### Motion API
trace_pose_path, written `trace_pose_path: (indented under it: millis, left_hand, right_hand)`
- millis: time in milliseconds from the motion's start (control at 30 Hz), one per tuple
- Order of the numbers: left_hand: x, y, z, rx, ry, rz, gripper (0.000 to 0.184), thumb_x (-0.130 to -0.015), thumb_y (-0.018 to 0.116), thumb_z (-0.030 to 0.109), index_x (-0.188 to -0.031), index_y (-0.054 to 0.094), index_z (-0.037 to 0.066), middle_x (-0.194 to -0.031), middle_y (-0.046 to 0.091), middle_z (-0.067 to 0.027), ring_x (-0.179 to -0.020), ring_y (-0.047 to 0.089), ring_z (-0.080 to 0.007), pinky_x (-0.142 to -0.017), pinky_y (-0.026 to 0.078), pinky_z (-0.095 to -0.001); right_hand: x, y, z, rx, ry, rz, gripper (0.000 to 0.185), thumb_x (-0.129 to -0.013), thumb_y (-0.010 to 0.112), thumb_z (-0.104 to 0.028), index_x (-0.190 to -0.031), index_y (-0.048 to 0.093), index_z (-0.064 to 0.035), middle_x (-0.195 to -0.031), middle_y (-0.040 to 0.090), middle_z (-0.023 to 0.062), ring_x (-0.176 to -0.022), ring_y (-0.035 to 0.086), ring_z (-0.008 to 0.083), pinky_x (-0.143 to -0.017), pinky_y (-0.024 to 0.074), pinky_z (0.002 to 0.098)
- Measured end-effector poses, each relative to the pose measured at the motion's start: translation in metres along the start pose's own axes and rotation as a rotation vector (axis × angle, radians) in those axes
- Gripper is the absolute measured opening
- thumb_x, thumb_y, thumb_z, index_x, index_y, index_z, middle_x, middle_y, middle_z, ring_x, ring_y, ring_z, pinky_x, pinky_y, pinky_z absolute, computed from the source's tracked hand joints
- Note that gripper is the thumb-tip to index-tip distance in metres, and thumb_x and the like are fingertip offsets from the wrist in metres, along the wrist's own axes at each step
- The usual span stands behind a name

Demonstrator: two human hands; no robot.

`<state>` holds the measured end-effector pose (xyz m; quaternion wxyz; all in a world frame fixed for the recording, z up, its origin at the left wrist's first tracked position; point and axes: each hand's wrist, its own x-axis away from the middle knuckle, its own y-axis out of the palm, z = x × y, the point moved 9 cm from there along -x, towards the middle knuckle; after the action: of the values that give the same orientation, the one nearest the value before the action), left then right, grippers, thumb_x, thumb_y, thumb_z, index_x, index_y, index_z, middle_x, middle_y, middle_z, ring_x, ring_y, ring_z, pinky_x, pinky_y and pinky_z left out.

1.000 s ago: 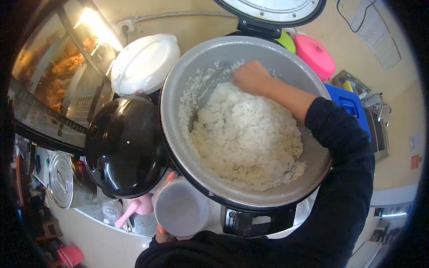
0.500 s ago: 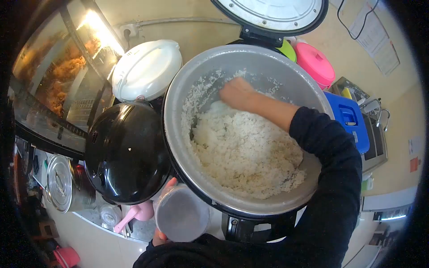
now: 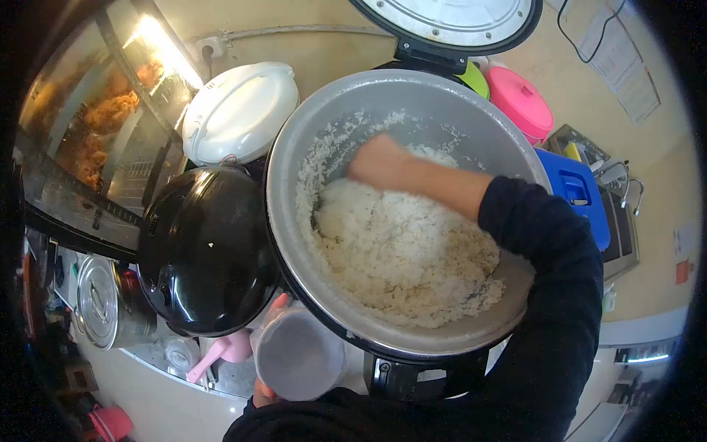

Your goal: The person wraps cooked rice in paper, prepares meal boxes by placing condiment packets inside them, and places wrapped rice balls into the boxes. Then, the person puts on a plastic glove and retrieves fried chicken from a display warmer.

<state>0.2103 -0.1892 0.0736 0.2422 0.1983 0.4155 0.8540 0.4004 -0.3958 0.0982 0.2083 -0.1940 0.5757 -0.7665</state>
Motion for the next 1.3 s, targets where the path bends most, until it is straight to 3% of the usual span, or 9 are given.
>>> trace_pose_path:
  millis: [100, 133, 200, 333, 533, 700, 1000, 1167, 1300]
  left_hand:
    - [0.001, 0.000, -0.003, 0.013, -0.009, 0.006, 0.136, -0.045, 0.090, 0.044, -0.145, 0.004, 0.009, -0.136, 0.040, -0.0157, -0.124, 0.044, -0.0290, -0.102, 0.038, -0.0439]
    - [0.000, 0.001, -0.004, 0.019, -0.009, 0.007, 0.137, -0.045, 0.090, 0.045, -0.145, 0.003, 0.009, -0.137, 0.040, -0.0157, -0.124, 0.044, -0.0290, -0.102, 0.038, -0.0440]
    - [0.001, 0.002, -0.003, 0.031, -0.028, 0.042, 0.138, -0.044, 0.090, 0.045, -0.145, 0.002, 0.009, -0.136, 0.040, -0.0151, -0.124, 0.044, -0.0289, -0.102, 0.038, -0.0443]
    - [0.000, 0.004, -0.001, 0.039, -0.026, 0.069, 0.140, -0.044, 0.090, 0.045, -0.145, 0.000, 0.009, -0.135, 0.041, -0.0134, -0.124, 0.044, -0.0289, -0.101, 0.038, -0.0442]
    - [0.004, -0.009, -0.007, -0.017, -0.094, -0.005, 0.141, -0.044, 0.090, 0.044, -0.145, -0.002, 0.009, -0.134, 0.041, -0.0123, -0.124, 0.044, -0.0283, -0.102, 0.037, -0.0435]
    - [0.002, 0.001, -0.001, -0.010, -0.136, 0.029, 0.142, -0.043, 0.090, 0.044, -0.145, -0.001, 0.009, -0.133, 0.042, -0.0125, -0.122, 0.045, -0.0283, -0.100, 0.039, -0.0436]
    - [0.010, 0.025, 0.086, -0.471, 0.517, 0.100, 0.141, -0.040, 0.091, 0.050, -0.143, 0.008, 0.002, -0.131, 0.043, -0.0167, -0.119, 0.046, -0.0288, -0.098, 0.041, -0.0427]
    - [-0.011, 0.080, 0.123, -0.500, 0.705, 0.280, 0.133, -0.047, 0.088, 0.053, -0.142, 0.013, -0.001, -0.134, 0.040, -0.0154, -0.120, 0.044, -0.0280, -0.097, 0.042, -0.0395]
    - [-0.053, 0.138, 0.115, -0.496, 0.676, 0.064, 0.109, -0.066, 0.079, 0.050, -0.142, 0.018, 0.001, -0.137, 0.037, -0.0132, -0.122, 0.042, -0.0251, -0.098, 0.040, -0.0375]
  right_hand:
    - [0.006, -0.034, -0.020, 0.168, -0.057, -0.094, 0.011, -0.073, 0.061, -0.021, -0.079, 0.070, -0.0176, -0.065, 0.064, 0.0080, -0.063, 0.064, 0.0282, -0.058, 0.0503, 0.0388]
    - [0.013, -0.060, 0.000, 0.057, 0.035, 0.002, 0.010, -0.076, 0.061, -0.023, -0.078, 0.070, -0.0169, -0.066, 0.063, 0.0095, -0.064, 0.064, 0.0293, -0.057, 0.0496, 0.0392]
    - [0.024, -0.074, 0.029, 0.004, 0.120, -0.092, 0.012, -0.079, 0.061, -0.026, -0.080, 0.070, -0.0180, -0.067, 0.064, 0.0106, -0.064, 0.064, 0.0299, -0.058, 0.0490, 0.0398]
    - [0.028, -0.018, 0.017, -0.070, 0.121, -0.189, 0.015, -0.079, 0.060, -0.028, -0.079, 0.072, -0.0184, -0.073, 0.066, 0.0123, -0.070, 0.064, 0.0299, -0.058, 0.0475, 0.0407]
    - [0.034, 0.012, -0.004, -0.613, 0.106, -0.143, 0.024, -0.083, 0.060, -0.036, -0.093, 0.072, -0.0184, -0.075, 0.067, 0.0066, -0.070, 0.062, 0.0282, -0.062, 0.0463, 0.0366]
    - [0.060, -0.018, -0.014, -0.805, 0.185, -0.360, 0.023, -0.084, 0.060, -0.039, -0.094, 0.073, -0.0221, -0.085, 0.069, 0.0049, -0.080, 0.063, 0.0257, -0.071, 0.0460, 0.0356]
    - [0.104, -0.052, -0.003, -1.068, 0.264, -0.255, 0.029, -0.087, 0.062, -0.036, -0.102, 0.071, -0.0126, -0.093, 0.070, 0.0061, -0.084, 0.063, 0.0168, -0.077, 0.0456, 0.0300]
    - [0.135, -0.095, 0.038, -1.139, 0.423, -0.161, 0.031, -0.088, 0.062, -0.029, -0.105, 0.068, -0.0032, -0.093, 0.069, 0.0051, -0.085, 0.058, 0.0091, -0.075, 0.0447, 0.0249]
    - [0.167, -0.156, 0.083, -1.066, 0.542, 0.068, 0.031, -0.088, 0.062, -0.027, -0.104, 0.067, -0.0014, -0.087, 0.067, 0.0038, -0.075, 0.053, 0.0065, -0.067, 0.0428, 0.0228]
